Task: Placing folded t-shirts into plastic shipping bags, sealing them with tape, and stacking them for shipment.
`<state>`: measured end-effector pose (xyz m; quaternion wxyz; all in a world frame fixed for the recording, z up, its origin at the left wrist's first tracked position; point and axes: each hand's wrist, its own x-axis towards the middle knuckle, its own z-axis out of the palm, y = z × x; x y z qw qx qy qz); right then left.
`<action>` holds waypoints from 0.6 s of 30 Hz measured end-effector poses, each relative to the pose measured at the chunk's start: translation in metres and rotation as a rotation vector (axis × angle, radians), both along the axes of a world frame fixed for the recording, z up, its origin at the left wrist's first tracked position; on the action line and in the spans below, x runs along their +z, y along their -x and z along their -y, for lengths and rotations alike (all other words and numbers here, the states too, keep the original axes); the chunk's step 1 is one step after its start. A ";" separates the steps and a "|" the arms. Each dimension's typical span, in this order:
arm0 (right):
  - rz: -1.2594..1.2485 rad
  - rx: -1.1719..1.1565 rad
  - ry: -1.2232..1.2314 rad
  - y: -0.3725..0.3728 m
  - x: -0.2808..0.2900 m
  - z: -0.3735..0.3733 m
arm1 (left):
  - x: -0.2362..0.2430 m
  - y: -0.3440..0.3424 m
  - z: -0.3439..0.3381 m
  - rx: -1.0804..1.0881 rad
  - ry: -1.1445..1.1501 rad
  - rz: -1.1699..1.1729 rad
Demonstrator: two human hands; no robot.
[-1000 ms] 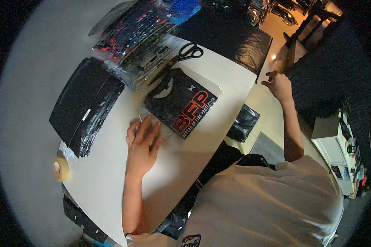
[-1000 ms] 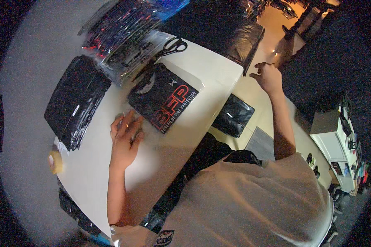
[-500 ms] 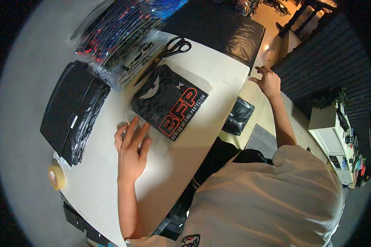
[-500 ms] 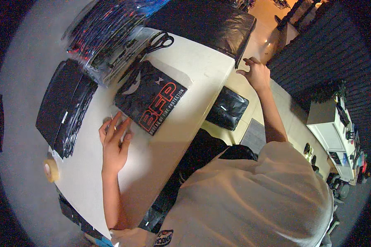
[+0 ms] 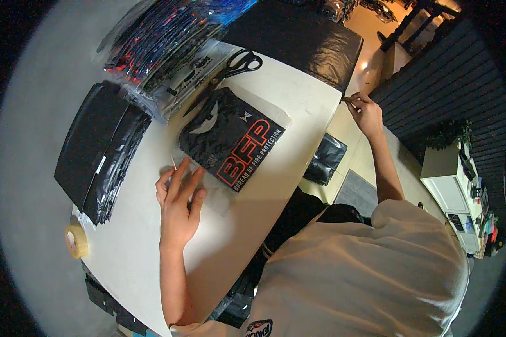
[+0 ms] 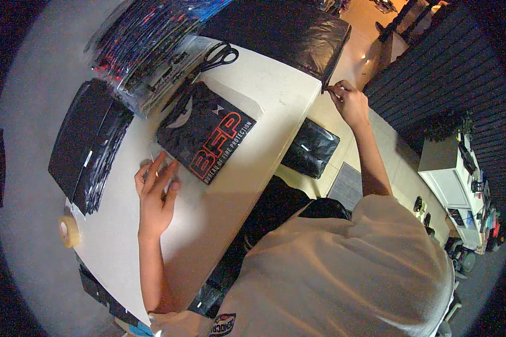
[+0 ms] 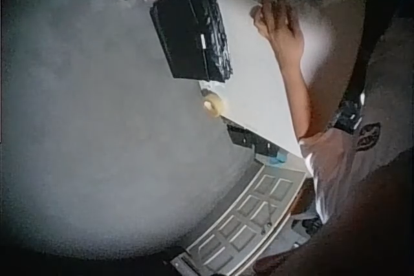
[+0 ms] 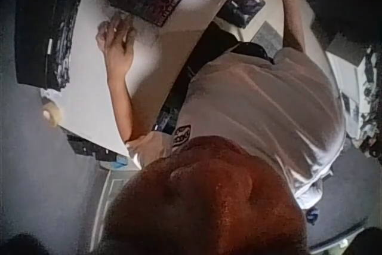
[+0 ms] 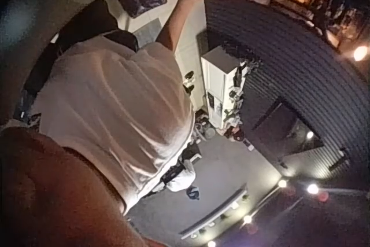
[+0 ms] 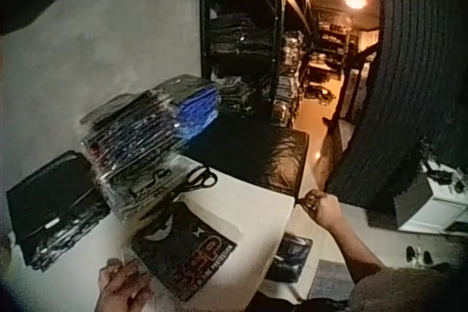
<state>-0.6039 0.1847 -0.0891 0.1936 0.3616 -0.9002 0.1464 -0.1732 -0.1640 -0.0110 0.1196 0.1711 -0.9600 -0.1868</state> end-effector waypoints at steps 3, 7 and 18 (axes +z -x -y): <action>0.030 0.041 0.068 -0.006 0.004 0.000 | 0.001 0.001 0.000 -0.005 -0.005 -0.004; -0.021 0.038 0.143 -0.008 0.006 -0.001 | 0.001 0.000 -0.001 -0.002 -0.005 -0.001; 0.000 0.178 0.428 0.007 0.008 0.002 | 0.001 0.000 -0.001 0.000 -0.002 -0.022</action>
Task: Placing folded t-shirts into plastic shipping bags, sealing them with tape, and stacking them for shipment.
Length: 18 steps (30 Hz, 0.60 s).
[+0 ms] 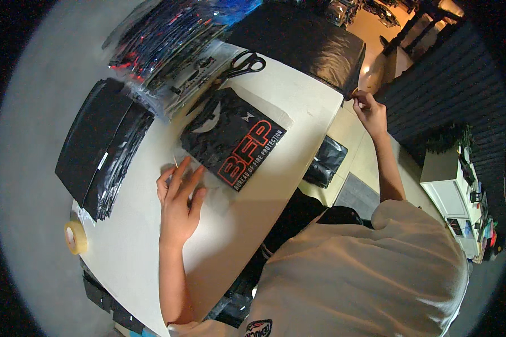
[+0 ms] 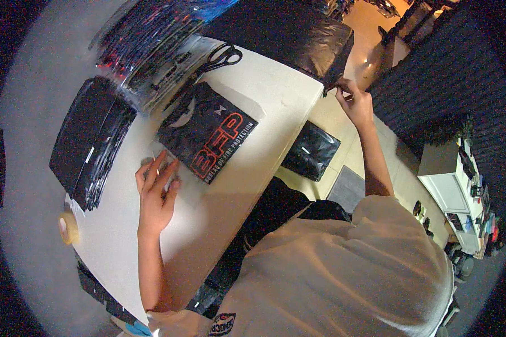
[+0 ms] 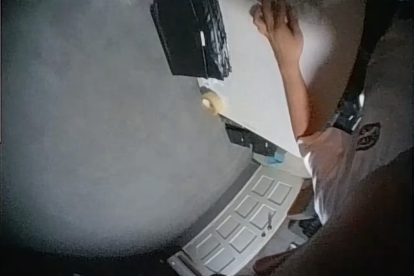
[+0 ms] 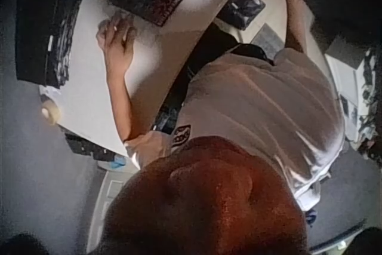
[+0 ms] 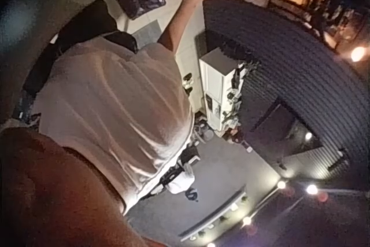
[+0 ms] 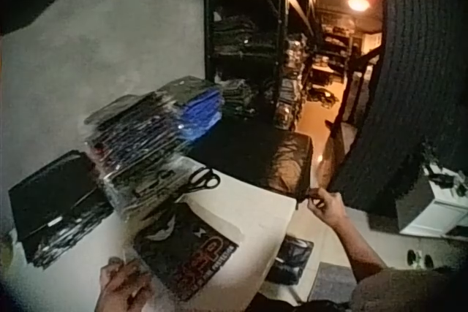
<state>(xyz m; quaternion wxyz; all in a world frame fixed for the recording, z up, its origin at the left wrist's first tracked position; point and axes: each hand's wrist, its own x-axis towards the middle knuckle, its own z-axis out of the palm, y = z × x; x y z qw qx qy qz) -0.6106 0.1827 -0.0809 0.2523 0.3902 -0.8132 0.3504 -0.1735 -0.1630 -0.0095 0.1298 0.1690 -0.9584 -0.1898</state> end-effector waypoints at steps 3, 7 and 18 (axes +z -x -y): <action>-0.004 -0.012 -0.057 -0.002 0.002 -0.002 | 0.001 0.000 0.001 -0.002 -0.002 -0.006; 0.009 -0.076 -0.271 0.008 0.001 -0.017 | 0.001 0.001 0.000 -0.011 0.004 -0.004; 0.191 0.017 -0.380 0.011 0.054 -0.012 | -0.002 -0.001 0.002 -0.001 -0.001 -0.019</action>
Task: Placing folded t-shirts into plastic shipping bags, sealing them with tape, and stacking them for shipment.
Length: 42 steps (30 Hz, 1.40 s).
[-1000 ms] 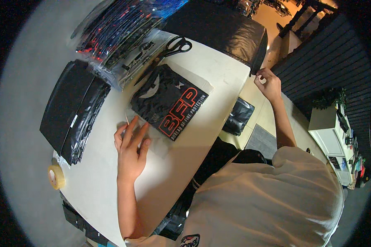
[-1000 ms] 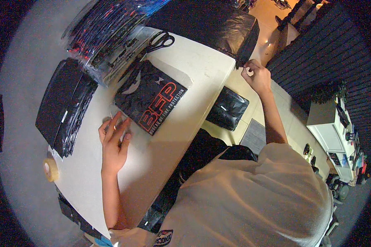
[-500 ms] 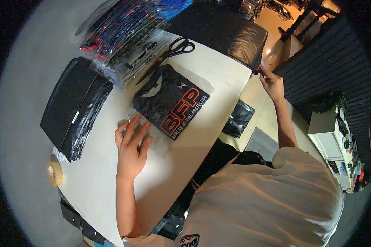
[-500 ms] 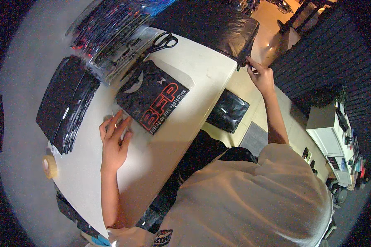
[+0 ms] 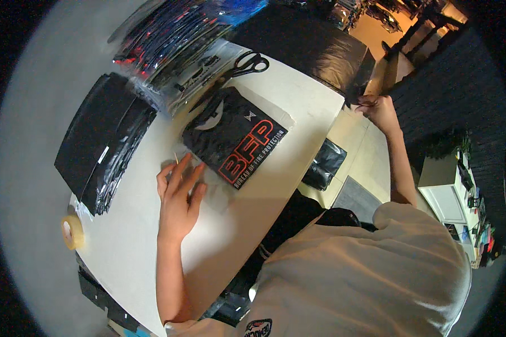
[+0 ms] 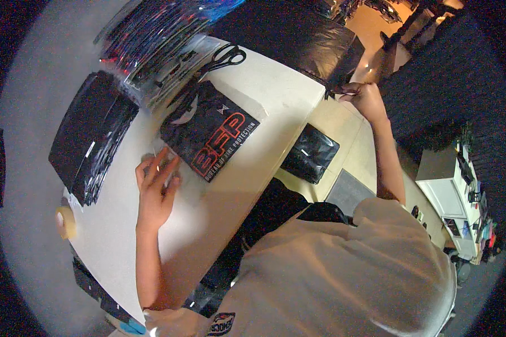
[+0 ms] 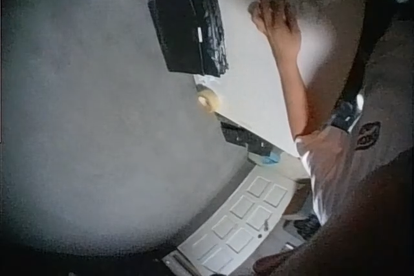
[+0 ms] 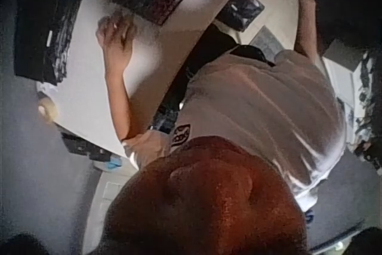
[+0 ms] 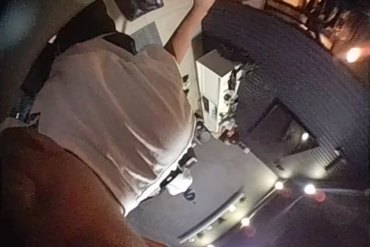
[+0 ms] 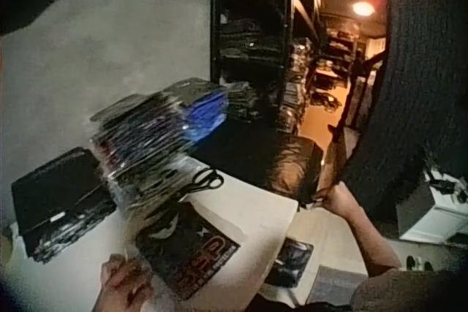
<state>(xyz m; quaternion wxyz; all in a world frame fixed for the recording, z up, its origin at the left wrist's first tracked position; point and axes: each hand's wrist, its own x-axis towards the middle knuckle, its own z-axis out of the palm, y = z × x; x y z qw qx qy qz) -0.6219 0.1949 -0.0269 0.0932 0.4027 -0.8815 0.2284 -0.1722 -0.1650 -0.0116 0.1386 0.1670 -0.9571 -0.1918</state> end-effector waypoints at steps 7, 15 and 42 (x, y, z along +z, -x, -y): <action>-0.076 0.016 -0.070 0.015 0.035 -0.006 | 0.000 -0.002 0.000 0.013 -0.003 -0.016; 0.460 -0.316 0.327 0.041 -0.048 -0.020 | -0.006 -0.002 0.002 0.004 -0.026 -0.018; 0.133 0.476 0.816 0.023 0.258 0.164 | -0.017 -0.002 0.009 -0.024 0.085 -0.265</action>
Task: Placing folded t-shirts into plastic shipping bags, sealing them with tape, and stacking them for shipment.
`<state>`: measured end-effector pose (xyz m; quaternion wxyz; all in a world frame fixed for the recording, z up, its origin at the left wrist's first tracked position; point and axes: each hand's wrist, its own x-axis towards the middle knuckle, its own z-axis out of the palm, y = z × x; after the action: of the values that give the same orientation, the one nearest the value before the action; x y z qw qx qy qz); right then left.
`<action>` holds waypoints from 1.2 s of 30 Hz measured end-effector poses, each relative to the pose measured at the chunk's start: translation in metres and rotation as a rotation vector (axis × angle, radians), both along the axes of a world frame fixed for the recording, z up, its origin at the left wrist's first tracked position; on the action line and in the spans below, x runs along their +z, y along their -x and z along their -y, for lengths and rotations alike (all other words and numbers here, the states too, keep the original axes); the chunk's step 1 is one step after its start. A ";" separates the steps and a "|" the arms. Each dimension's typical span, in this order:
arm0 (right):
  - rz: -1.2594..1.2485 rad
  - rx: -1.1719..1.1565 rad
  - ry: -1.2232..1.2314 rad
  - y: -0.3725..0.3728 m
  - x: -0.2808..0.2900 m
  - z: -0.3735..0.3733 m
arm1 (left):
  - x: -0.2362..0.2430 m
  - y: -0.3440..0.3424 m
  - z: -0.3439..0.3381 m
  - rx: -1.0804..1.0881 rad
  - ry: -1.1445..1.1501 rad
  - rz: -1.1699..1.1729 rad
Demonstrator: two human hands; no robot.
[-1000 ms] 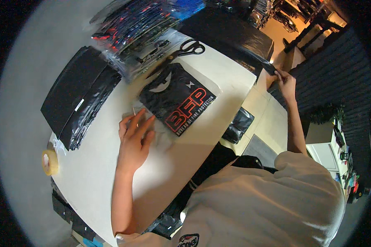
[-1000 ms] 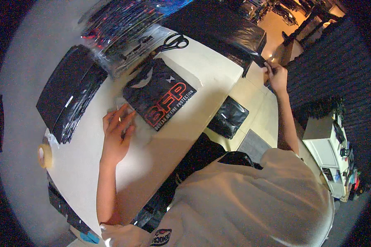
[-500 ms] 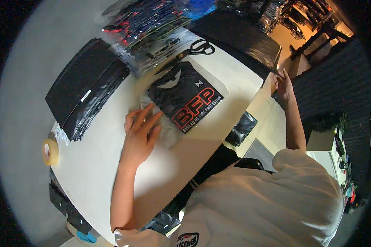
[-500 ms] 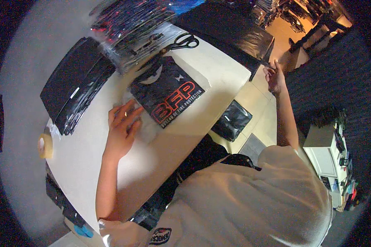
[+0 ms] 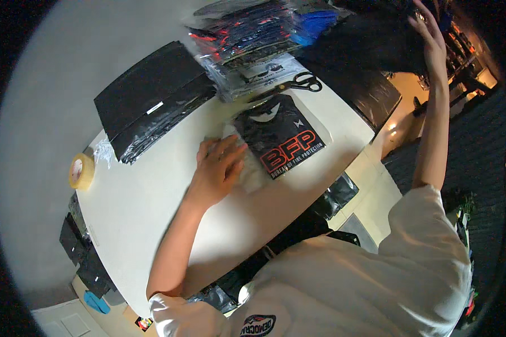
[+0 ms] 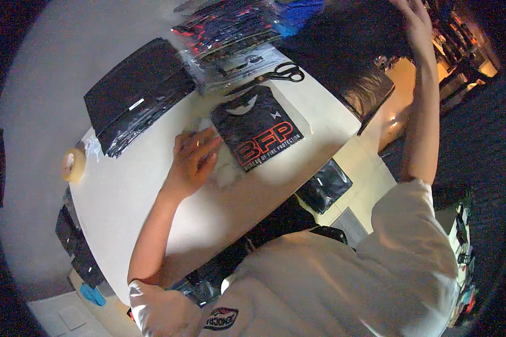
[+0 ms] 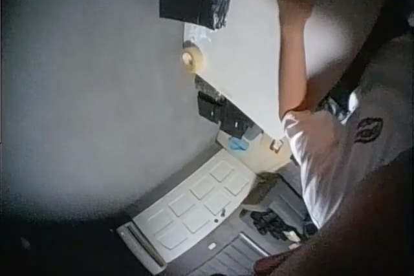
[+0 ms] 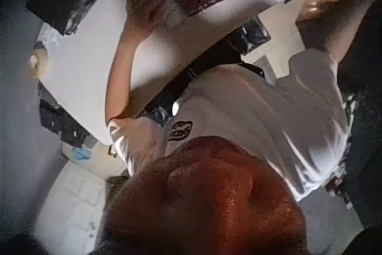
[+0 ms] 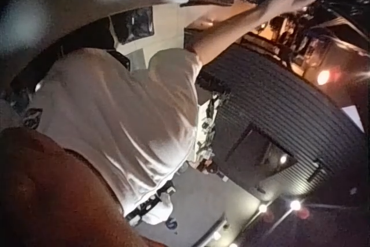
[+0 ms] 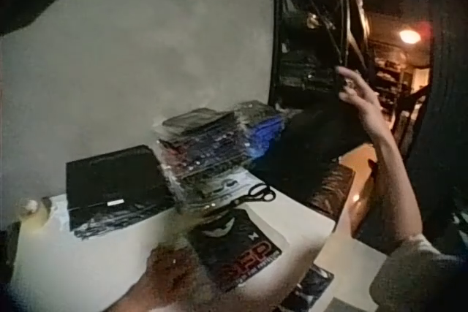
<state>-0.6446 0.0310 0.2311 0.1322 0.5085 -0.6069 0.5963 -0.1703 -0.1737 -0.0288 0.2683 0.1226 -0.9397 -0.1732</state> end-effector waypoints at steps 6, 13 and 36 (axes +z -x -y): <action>-0.401 0.554 -0.597 -0.227 0.024 0.103 | 0.014 -0.013 0.006 0.144 -0.325 -0.268; -0.774 0.785 -0.724 -0.387 -0.125 0.116 | 0.053 -0.076 0.011 0.177 -1.258 -0.456; -0.484 0.384 -0.721 -0.339 -0.185 0.072 | 0.067 -0.334 0.080 0.711 -0.922 0.230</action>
<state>-0.3060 -0.0414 0.0461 -0.0277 0.7494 -0.6219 0.2256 0.1633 -0.2534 0.0386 0.1252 0.5518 -0.6919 -0.4485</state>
